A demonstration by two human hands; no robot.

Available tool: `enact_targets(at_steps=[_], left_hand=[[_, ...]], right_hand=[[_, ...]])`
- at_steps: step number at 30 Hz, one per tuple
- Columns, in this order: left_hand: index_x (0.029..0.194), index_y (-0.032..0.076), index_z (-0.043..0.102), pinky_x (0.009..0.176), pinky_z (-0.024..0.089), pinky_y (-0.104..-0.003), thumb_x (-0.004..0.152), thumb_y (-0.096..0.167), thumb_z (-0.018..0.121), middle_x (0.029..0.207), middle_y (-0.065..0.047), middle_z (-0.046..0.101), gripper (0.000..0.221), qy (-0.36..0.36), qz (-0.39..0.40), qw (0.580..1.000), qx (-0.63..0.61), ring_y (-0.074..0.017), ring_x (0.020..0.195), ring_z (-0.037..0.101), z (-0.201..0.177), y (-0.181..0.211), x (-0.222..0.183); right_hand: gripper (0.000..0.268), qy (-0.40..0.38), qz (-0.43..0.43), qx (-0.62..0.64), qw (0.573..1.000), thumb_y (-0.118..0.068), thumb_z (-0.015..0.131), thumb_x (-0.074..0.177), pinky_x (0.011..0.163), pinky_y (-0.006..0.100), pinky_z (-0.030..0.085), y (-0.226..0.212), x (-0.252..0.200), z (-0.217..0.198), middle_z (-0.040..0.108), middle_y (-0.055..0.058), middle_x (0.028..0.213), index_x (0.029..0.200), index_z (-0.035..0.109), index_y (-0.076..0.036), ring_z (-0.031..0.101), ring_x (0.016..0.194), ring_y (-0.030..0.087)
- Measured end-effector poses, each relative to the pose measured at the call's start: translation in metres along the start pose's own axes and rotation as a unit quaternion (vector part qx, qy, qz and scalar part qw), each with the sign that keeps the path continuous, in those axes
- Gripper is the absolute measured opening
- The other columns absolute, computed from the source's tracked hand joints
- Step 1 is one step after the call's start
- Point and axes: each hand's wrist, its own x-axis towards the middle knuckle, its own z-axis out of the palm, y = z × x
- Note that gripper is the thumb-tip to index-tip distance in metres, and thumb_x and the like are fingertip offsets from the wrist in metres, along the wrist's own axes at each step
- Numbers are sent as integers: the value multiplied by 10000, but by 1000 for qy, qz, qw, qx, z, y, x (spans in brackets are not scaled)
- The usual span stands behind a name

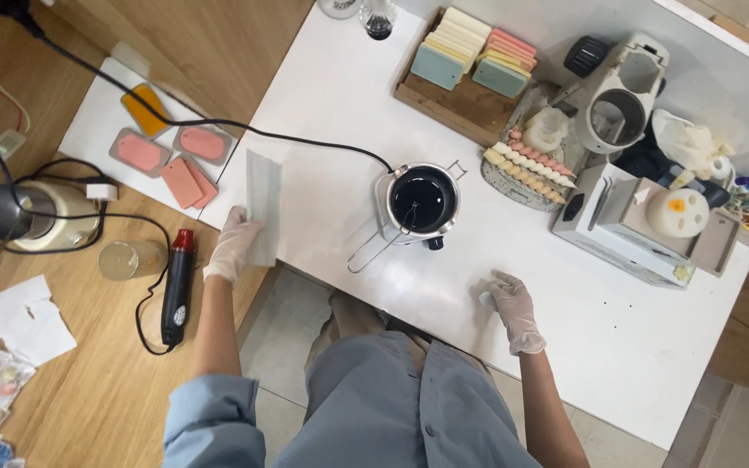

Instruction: Cleaning wax residue from a silicone mold using a heat gun and a cloth, and cleaning a pair of glasses.

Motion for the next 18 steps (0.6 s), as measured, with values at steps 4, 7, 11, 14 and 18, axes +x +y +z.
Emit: enact_targets(at_steps=[4, 7, 11, 14, 18], left_hand=[[1367, 101, 520, 975, 504, -365, 919, 198, 608, 1205, -137, 652, 468, -44, 14, 984, -174, -236, 1137, 639, -6, 45, -81], [1515, 82, 464, 963, 526, -424, 843, 112, 581, 1365, -116, 608, 683, -105, 43, 910, -399, -268, 1183, 619, -8, 69, -141], [1528, -27, 423, 1001, 538, -486, 809, 62, 557, 1397, -237, 617, 736, -193, 74, 843, -497, -366, 1242, 627, 16, 89, -185], [1517, -46, 422, 1008, 530, -518, 797, 39, 580, 1378, -279, 603, 742, -220, 91, 835, -496, -410, 1239, 613, 45, 114, -202], [1505, -43, 439, 1002, 520, -531, 830, 51, 636, 1333, -282, 607, 710, -234, 75, 798, -550, -423, 1193, 618, 88, 147, -214]], right_hand=[[477, 21, -11, 38, 999, -132, 684, 917, 759, 254, 571, 7, 12, -18, 718, 75, 1134, 1356, 557, 5, 699, 862, 117], [465, 16, -31, 94, 995, -92, 701, 896, 810, 271, 606, 13, 32, -24, 716, 97, 1139, 1319, 556, 35, 725, 908, 142], [336, 42, -1, 69, 997, -117, 716, 920, 769, 284, 565, 2, 61, -23, 729, 95, 1037, 1216, 654, 28, 684, 868, 158], [283, 40, -12, 89, 995, -168, 726, 932, 761, 243, 553, -9, 87, -21, 748, 60, 984, 1141, 711, 21, 676, 853, 115], [273, -22, -51, 126, 990, -221, 709, 943, 689, 201, 517, -56, 103, -13, 734, 1, 927, 1116, 734, -12, 617, 768, 62]])
